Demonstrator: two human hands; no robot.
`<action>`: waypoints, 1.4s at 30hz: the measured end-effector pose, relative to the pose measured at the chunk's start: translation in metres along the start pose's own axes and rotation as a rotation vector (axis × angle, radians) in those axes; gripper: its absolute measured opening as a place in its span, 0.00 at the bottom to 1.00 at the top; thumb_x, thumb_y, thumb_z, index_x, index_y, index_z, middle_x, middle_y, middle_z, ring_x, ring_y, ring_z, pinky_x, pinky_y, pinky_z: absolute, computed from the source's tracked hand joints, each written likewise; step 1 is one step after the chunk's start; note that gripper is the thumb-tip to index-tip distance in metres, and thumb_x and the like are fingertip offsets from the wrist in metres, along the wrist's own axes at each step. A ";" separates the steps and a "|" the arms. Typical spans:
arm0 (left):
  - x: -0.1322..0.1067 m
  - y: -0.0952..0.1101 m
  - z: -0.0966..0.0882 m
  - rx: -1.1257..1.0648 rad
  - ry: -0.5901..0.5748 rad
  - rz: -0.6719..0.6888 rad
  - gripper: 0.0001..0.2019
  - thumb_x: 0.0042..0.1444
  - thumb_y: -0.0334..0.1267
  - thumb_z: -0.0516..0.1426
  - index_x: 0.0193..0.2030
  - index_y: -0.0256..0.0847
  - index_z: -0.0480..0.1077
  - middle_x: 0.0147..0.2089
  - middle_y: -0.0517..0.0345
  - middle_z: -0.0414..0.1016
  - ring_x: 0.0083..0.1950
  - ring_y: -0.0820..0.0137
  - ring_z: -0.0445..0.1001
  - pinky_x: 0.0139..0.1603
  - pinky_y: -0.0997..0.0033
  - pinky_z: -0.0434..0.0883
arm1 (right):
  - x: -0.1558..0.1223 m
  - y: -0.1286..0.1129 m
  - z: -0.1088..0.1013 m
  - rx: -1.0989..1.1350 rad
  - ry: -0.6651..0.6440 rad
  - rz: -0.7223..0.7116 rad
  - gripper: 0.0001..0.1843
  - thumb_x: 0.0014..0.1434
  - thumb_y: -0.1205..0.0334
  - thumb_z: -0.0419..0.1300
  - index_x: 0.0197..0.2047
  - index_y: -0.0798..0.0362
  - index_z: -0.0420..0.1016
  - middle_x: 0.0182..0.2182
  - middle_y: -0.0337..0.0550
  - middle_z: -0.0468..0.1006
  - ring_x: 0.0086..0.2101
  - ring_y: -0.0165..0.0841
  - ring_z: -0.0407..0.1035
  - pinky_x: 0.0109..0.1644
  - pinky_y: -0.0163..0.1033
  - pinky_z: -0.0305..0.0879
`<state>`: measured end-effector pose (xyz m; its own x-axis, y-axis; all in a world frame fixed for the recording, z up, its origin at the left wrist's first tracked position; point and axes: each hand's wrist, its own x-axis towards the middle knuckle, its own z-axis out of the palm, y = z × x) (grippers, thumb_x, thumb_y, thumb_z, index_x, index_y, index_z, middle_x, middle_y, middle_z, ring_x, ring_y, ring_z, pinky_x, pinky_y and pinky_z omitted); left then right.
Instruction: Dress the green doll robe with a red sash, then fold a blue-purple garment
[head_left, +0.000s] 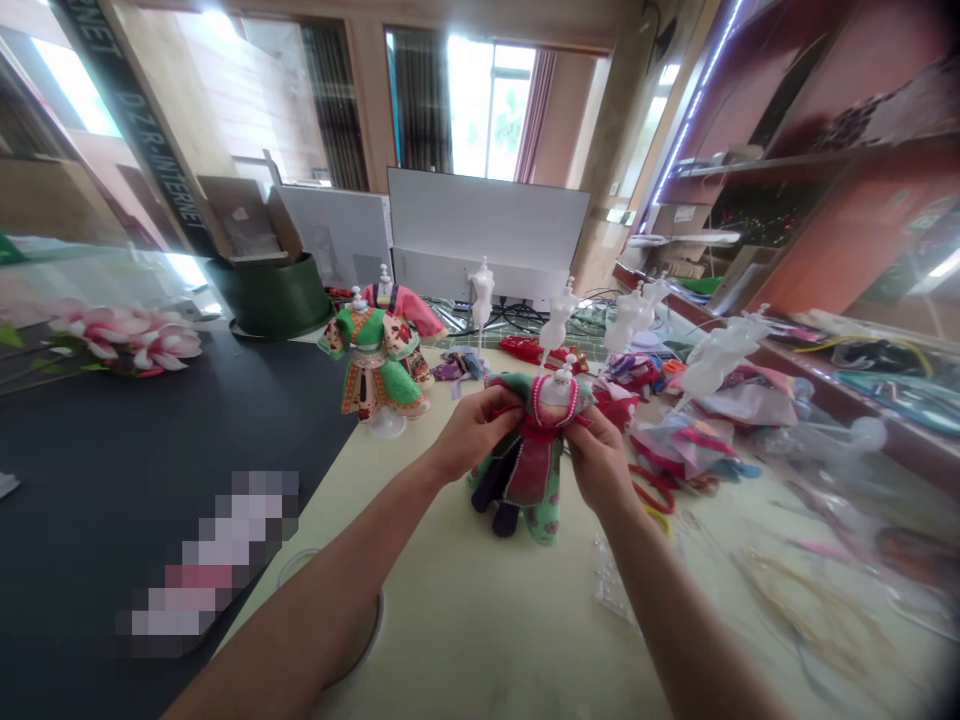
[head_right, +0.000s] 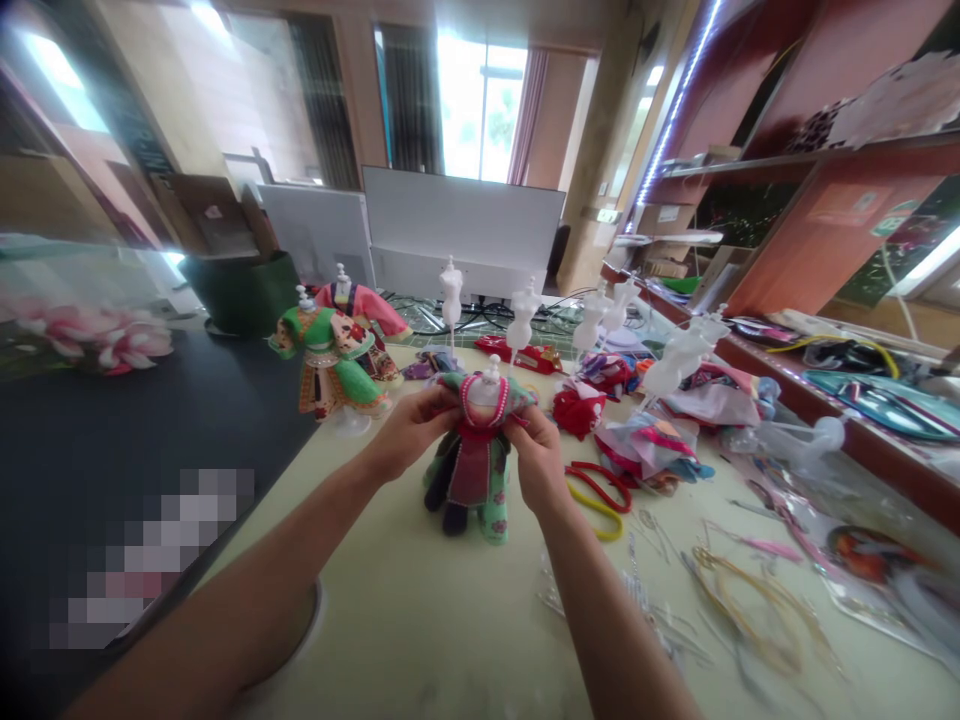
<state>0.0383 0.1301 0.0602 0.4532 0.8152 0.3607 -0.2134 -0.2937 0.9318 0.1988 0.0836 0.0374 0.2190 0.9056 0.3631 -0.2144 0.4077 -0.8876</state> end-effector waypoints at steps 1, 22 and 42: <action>0.000 0.001 0.000 -0.020 -0.006 -0.008 0.07 0.49 0.38 0.62 0.31 0.35 0.73 0.29 0.59 0.72 0.35 0.70 0.70 0.39 0.71 0.67 | 0.000 0.000 0.000 -0.005 0.001 -0.004 0.08 0.51 0.60 0.63 0.37 0.45 0.78 0.35 0.37 0.80 0.41 0.38 0.72 0.48 0.44 0.65; 0.016 0.000 -0.005 -0.117 -0.059 -0.017 0.14 0.39 0.41 0.69 0.33 0.35 0.78 0.30 0.57 0.78 0.36 0.66 0.75 0.43 0.65 0.71 | 0.005 0.004 -0.002 -0.028 0.029 0.004 0.04 0.49 0.60 0.64 0.31 0.47 0.78 0.27 0.35 0.78 0.31 0.35 0.70 0.38 0.40 0.65; 0.016 0.007 -0.010 -0.034 -0.091 -0.003 0.11 0.46 0.40 0.66 0.35 0.36 0.78 0.32 0.56 0.79 0.38 0.65 0.75 0.45 0.62 0.70 | 0.004 0.001 -0.003 -0.043 0.054 0.033 0.01 0.47 0.61 0.64 0.26 0.47 0.76 0.21 0.34 0.73 0.27 0.33 0.66 0.35 0.40 0.63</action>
<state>0.0356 0.1459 0.0720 0.5300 0.7672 0.3612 -0.2404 -0.2725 0.9316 0.2026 0.0877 0.0373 0.2642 0.9103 0.3187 -0.1814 0.3714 -0.9106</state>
